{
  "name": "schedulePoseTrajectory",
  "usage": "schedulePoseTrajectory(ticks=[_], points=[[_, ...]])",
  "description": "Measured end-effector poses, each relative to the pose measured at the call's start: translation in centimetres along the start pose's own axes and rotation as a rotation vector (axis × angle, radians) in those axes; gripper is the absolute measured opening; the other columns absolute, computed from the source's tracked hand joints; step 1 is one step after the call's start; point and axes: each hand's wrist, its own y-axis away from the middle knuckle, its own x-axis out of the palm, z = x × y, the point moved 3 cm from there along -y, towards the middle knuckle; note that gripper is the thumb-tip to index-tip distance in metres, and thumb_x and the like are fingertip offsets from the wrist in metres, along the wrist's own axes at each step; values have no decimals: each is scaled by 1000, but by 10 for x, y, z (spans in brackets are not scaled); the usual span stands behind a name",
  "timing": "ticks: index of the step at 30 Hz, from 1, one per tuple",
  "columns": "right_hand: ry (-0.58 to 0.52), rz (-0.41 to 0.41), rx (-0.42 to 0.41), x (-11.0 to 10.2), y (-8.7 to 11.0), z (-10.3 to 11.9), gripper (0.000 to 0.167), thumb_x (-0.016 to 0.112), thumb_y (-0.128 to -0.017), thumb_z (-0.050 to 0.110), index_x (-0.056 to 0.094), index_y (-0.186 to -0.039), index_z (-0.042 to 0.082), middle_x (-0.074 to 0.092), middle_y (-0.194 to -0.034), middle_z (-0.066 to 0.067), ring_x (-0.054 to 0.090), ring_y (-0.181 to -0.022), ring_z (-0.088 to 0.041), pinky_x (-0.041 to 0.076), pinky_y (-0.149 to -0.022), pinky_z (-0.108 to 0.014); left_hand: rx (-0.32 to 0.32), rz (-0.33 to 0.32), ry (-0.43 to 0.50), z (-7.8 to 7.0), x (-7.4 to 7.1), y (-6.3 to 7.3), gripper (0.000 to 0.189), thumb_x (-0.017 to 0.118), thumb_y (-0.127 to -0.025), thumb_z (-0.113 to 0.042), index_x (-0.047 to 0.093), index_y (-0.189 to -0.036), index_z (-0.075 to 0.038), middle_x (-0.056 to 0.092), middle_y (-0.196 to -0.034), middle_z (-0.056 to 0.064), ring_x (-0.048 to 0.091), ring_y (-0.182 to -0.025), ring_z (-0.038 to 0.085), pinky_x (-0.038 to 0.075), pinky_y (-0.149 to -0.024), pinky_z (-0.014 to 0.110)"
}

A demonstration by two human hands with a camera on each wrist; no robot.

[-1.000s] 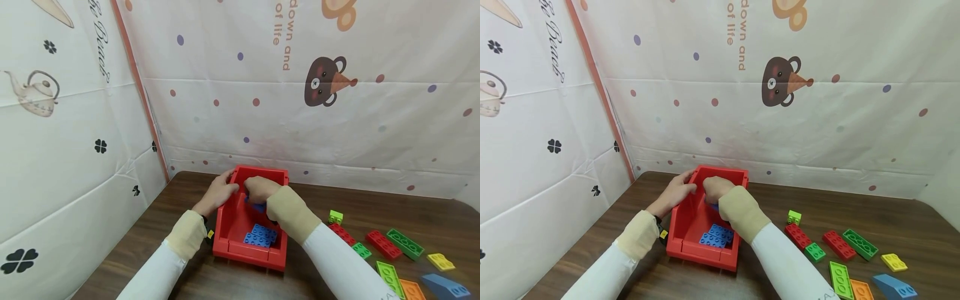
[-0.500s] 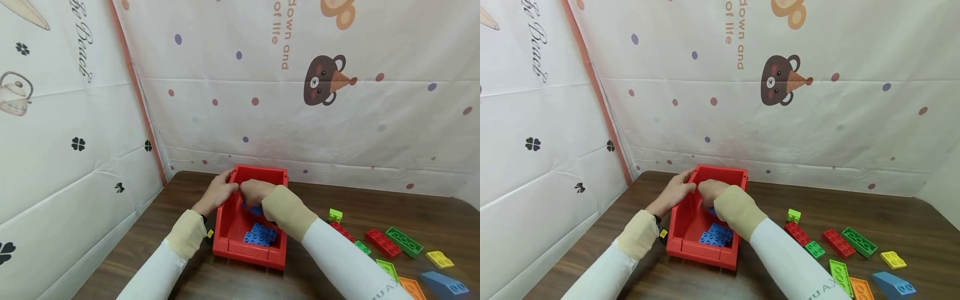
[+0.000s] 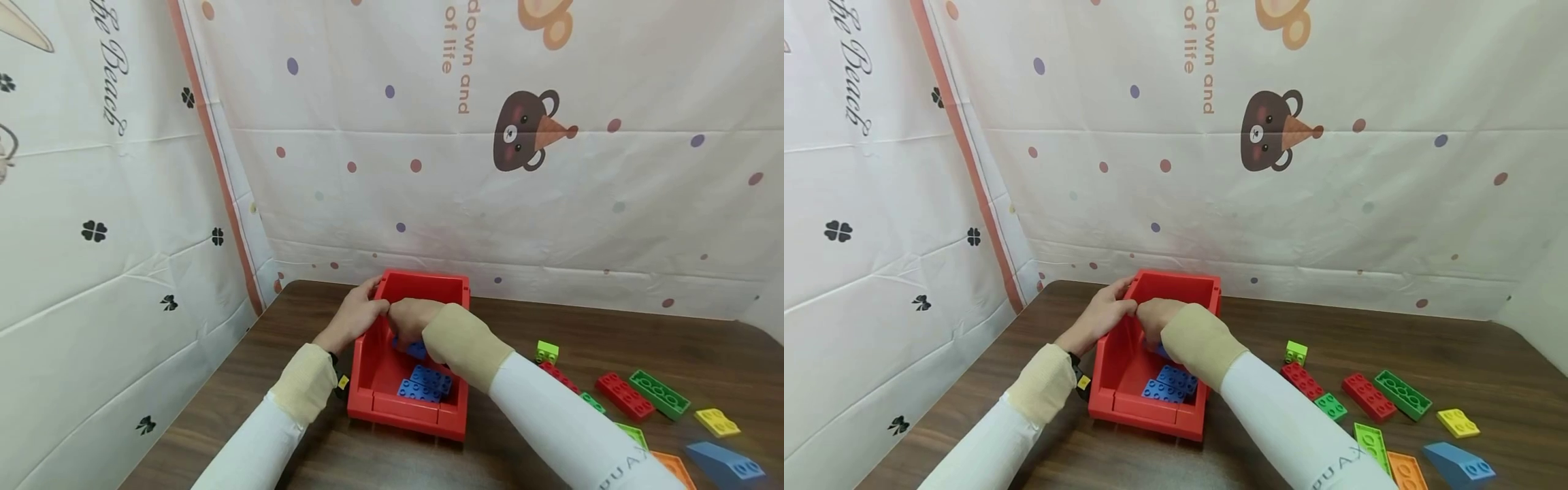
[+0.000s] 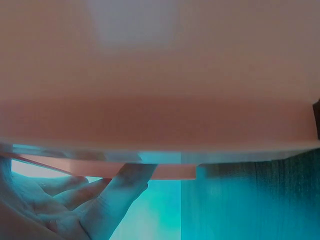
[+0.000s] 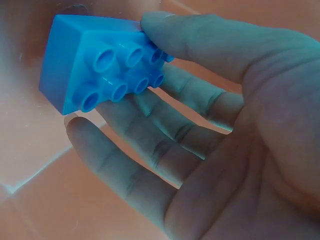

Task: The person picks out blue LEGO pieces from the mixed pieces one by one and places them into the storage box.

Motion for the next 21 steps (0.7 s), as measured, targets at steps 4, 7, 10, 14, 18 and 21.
schedulePoseTrajectory(ticks=[4, 7, 10, 14, 18, 21], points=[[17, 4, 6, -1, 2, 1, 19, 86, -90, 18, 71, -102, 17, 68, -90, 3, 65, -86, -17, 60, -92, -41, -2, 2, 2, 0, 0, 0, 68, 55, -94, -10, 42, -161, -9, 61, -138, 16, 67, -107, 33, 64, -85, 50], [12, 11, 15, -1, 4, 1, 19, 86, -90, 17, 71, -101, 18, 68, -90, 4, 65, -87, -17, 60, -92, -41, -2, 1, -1, 0, 0, 0, 69, 55, -94, -10, 42, -162, -9, 61, -138, 16, 67, -107, 33, 64, -85, 49], [-7, 19, 32, -1, 5, 0, 19, 86, -90, 16, 71, -102, 19, 68, -91, 4, 65, -89, -18, 60, -92, -43, 2, 0, -5, -1, 0, -1, 69, 54, -94, -9, 42, -162, -8, 61, -139, 17, 67, -108, 34, 63, -86, 50], [-2, 28, 41, 0, 4, -1, 19, 86, -89, 16, 72, -101, 19, 68, -92, 4, 65, -90, -18, 60, -92, -44, -5, 0, -9, -1, 0, -1, 70, 54, -93, -9, 42, -162, -9, 61, -139, 17, 66, -109, 35, 63, -87, 50], [32, 33, 31, 0, 2, 0, 18, 86, -89, 17, 72, -100, 19, 68, -92, 5, 65, -89, -17, 60, -93, -43, -7, -2, -13, -2, 0, -1, 70, 54, -93, -9, 42, -162, -9, 61, -140, 17, 66, -108, 34, 63, -88, 50], [26, 40, 40, 1, 1, 0, 19, 86, -89, 16, 72, -103, 19, 68, -93, 5, 65, -90, -17, 60, -94, -44, -4, -1, -12, -1, -1, -1, 70, 53, -92, -9, 42, -162, -9, 60, -141, 17, 67, -108, 34, 63, -88, 50]])
